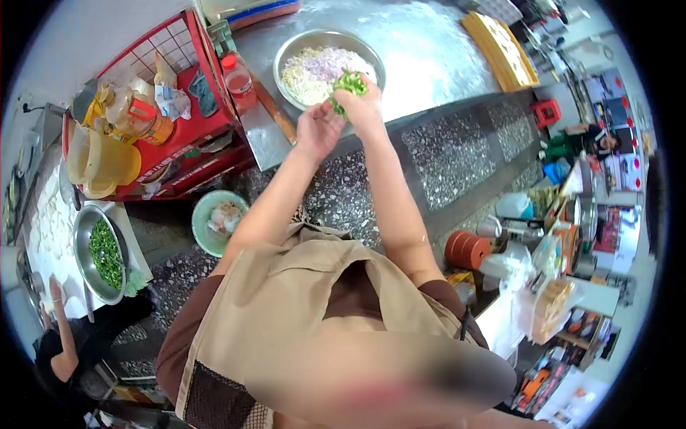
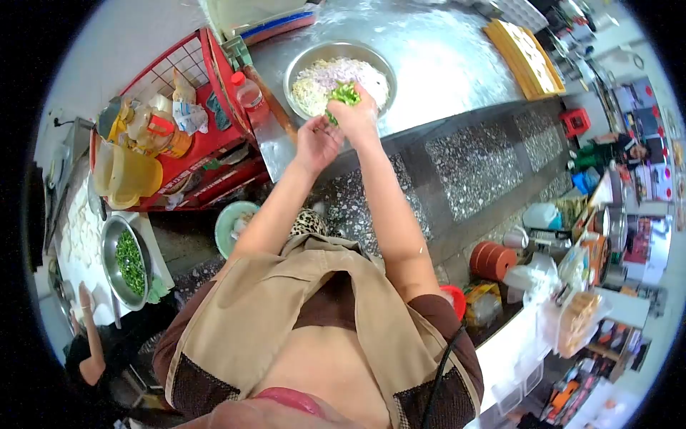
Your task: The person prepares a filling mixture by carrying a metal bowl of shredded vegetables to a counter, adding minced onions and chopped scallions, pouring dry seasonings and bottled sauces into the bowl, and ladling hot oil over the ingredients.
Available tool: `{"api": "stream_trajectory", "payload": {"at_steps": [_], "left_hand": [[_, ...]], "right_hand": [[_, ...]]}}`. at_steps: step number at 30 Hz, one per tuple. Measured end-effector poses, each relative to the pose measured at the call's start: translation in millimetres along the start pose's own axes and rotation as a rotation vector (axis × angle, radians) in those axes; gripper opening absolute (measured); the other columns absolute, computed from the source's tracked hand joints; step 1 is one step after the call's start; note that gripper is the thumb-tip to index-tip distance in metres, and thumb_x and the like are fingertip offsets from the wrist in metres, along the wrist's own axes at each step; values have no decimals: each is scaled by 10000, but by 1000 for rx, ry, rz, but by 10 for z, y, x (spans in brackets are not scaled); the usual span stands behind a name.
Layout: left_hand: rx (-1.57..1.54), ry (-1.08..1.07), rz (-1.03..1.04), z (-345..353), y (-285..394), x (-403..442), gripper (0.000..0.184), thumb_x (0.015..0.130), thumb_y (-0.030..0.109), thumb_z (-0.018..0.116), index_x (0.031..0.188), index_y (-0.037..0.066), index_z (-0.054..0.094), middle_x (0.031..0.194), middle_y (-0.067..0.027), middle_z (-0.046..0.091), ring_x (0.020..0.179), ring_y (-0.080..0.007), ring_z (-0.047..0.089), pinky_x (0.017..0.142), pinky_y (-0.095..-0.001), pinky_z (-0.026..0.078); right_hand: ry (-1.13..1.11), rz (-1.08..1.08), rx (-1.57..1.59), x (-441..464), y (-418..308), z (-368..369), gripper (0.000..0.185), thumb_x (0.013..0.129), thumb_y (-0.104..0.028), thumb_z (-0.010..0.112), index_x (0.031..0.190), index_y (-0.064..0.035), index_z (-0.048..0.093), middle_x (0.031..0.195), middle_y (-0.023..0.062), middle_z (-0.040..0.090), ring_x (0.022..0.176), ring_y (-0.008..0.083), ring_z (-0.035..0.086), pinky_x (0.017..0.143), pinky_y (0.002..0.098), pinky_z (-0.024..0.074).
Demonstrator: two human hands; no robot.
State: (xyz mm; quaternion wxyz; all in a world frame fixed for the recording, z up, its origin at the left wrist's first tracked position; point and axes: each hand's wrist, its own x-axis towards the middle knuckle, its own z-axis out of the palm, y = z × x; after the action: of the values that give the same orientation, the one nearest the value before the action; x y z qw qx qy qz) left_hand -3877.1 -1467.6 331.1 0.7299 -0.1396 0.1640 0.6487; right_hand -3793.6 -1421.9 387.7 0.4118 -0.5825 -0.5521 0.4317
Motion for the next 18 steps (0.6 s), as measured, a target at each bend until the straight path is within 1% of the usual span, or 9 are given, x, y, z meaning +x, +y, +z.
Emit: {"api": "stream_trajectory", "payload": {"at_steps": [2, 3, 6, 8, 11, 13, 15, 17, 18], "left_hand": [[289, 97, 229, 120, 196, 290, 269, 856, 195, 402, 953, -9, 548, 938, -112, 580, 868, -233, 556, 810, -329, 448], [286, 106, 235, 148, 306, 444, 269, 856, 195, 402, 953, -9, 548, 938, -112, 580, 868, -233, 556, 810, -329, 448], [1221, 162, 775, 152, 570, 978, 319, 894, 234, 417, 974, -20, 593, 977, -106, 599, 952, -190, 536, 864, -295, 386], [1236, 154, 743, 278, 645, 1259, 333, 892, 240, 416, 1015, -20, 585, 1017, -108, 592, 983, -176, 525, 887, -276, 365], [1306, 201, 810, 213, 753, 1460, 329, 884, 247, 414, 1028, 3, 580, 993, -112, 604, 961, -188, 542, 862, -280, 383], [1375, 245, 866, 216, 826, 1388, 326, 875, 251, 413, 1034, 18, 576, 966, -116, 615, 931, -202, 563, 835, -285, 404], [1423, 300, 811, 262, 899, 1299, 284, 855, 208, 455, 1047, 34, 573, 981, -111, 616, 918, -201, 575, 821, -279, 422], [1468, 328, 836, 270, 942, 1219, 272, 842, 189, 477, 1044, 36, 573, 980, -115, 618, 912, -207, 583, 813, -287, 432], [1513, 350, 853, 259, 918, 1174, 263, 828, 171, 498, 1042, 38, 573, 978, -119, 620, 906, -214, 592, 805, -294, 441]], "right_hand": [[80, -63, -129, 365, -75, 90, 650, 587, -205, 654, 1143, 76, 469, 969, 202, 590, 931, 260, 567, 817, 314, 442], [-10, -42, -83, 444, -369, 71, 650, 590, -232, 666, 1132, 73, 477, 958, 200, 590, 926, 262, 570, 824, 322, 440], [-82, -48, -163, 1097, -36, 202, 600, 604, -248, 677, 1116, 20, 515, 956, 175, 596, 881, 253, 584, 779, 320, 453], [-184, -185, -342, 1517, 160, 191, 518, 629, -249, 676, 1089, -42, 556, 956, 147, 600, 860, 241, 587, 744, 322, 459], [-248, 14, -260, 1576, 69, 81, 457, 654, -263, 667, 1066, -84, 580, 967, 140, 603, 896, 251, 577, 776, 326, 444], [-229, -44, -295, 1562, 27, 16, 428, 691, -270, 637, 1073, -86, 577, 1020, 161, 584, 968, 269, 550, 831, 338, 422], [-191, -316, -323, 1632, 241, -29, 389, 728, -260, 606, 1082, -102, 578, 1101, 176, 549, 1049, 288, 508, 881, 353, 397], [-296, -388, -421, 1613, 462, -25, 416, 767, -291, 580, 1148, -130, 538, 1224, 195, 453, 1140, 319, 431, 940, 411, 354], [-347, -533, -641, 1529, 537, 19, 434, 791, -322, 551, 1186, -149, 503, 1271, 188, 402, 1175, 328, 388, 963, 441, 320]]}}
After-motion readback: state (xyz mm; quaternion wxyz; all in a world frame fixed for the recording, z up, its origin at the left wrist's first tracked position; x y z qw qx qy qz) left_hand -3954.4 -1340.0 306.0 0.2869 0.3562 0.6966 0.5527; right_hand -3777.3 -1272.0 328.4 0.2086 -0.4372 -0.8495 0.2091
